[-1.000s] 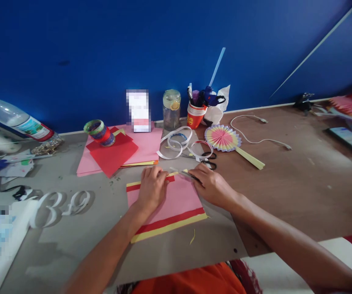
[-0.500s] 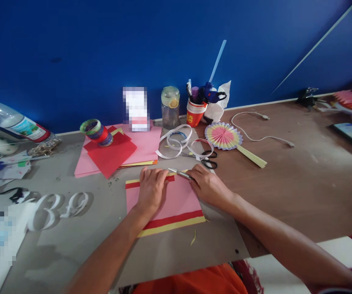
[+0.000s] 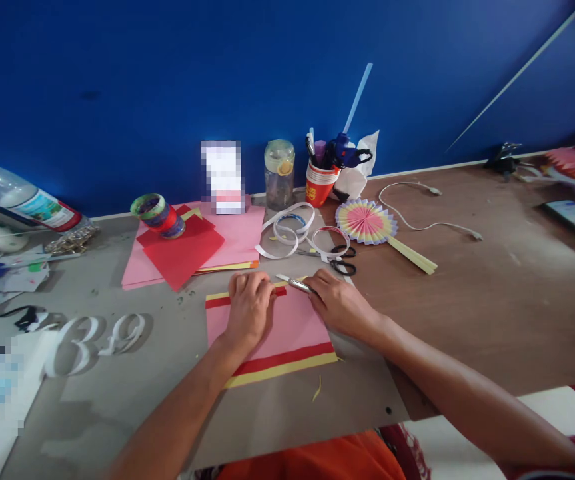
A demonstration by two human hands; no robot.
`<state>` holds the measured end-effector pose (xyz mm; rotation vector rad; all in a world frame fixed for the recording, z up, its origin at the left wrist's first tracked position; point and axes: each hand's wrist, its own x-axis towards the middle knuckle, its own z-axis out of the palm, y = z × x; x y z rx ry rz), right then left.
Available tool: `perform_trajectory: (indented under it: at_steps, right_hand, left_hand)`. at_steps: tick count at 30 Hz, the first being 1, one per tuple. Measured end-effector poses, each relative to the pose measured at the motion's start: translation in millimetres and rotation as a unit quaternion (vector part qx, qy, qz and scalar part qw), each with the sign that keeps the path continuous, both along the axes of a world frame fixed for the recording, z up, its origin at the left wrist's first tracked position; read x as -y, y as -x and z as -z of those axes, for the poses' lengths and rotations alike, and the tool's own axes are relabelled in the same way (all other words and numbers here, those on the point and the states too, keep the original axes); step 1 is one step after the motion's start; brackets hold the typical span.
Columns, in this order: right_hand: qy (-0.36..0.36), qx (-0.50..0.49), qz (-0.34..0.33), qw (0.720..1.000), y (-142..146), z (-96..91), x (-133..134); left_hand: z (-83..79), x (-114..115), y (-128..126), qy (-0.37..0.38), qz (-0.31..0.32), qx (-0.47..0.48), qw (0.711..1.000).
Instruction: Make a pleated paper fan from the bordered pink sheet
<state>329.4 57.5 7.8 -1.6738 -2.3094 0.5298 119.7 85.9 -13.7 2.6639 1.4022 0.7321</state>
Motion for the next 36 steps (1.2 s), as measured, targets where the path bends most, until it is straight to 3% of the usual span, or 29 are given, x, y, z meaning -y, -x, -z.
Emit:
perform_trajectory:
  at_steps: [5,11,22,36]
  right_hand:
    - [-0.004,-0.007,-0.008,1.000,-1,1.4,-1]
    - [-0.031,-0.041,-0.044,0.998,-11,2.2,1]
    - [-0.045,0.076,-0.077,0.993,-18,-0.2,5]
    - [-0.078,0.077,-0.096,0.989,-21,5.7,1]
  left_hand:
    - [-2.2,5,2,-0.035,0.028,-0.039,0.998]
    - [-1.5,1,2,0.027,0.006,-0.007,1.000]
    - [2.5,-4,3,0.037,-0.004,0.007,0.999]
    - [3.6,-6,3,0.046,0.000,-0.001,0.999]
